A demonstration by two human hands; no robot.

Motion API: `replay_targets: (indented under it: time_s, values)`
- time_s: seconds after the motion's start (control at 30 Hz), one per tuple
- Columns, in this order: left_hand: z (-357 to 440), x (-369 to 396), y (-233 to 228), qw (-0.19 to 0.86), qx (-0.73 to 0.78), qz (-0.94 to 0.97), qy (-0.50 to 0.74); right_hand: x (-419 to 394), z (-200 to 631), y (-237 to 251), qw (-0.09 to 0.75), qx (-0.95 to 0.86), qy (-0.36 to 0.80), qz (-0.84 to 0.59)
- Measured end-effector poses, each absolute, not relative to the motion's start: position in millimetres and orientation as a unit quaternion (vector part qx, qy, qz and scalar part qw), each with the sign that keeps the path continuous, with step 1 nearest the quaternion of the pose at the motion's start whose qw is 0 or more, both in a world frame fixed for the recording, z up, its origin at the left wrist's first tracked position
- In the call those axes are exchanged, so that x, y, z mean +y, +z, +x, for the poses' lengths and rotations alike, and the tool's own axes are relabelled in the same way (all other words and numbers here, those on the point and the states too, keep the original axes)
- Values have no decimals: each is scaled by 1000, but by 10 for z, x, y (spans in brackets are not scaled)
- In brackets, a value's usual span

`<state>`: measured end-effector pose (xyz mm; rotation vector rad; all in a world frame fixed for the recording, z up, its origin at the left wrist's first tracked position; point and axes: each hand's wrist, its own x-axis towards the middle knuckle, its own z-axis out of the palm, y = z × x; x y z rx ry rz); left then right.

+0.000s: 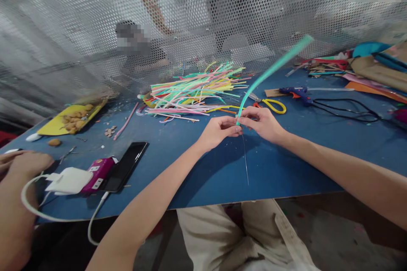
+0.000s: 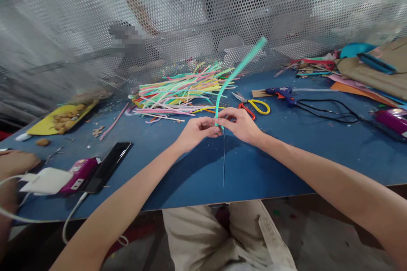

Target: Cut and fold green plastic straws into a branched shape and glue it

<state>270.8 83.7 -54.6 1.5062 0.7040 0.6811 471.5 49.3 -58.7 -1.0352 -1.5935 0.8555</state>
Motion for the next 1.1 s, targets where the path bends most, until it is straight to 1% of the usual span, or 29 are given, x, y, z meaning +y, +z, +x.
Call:
replay_targets:
  time_s: [0.27, 0.47, 0.67, 0.87, 1.1]
  values:
    - [2703, 865, -589, 616, 310, 655, 308, 472, 4686, -600, 523, -621, 399, -426]
    - [2702, 863, -595, 610, 318, 662, 298, 491, 4700, -599, 519, -613, 391, -450]
    - [2705, 854, -576, 609, 329, 652, 310, 522, 4755, -625, 502, -624, 404, -442]
    - [2711, 847, -574, 626, 332, 627, 323, 522, 4757, -628, 483, -655, 385, -435]
    - [2686, 862, -581, 643, 326, 636, 273, 514, 4738, -627, 469, -666, 355, -459]
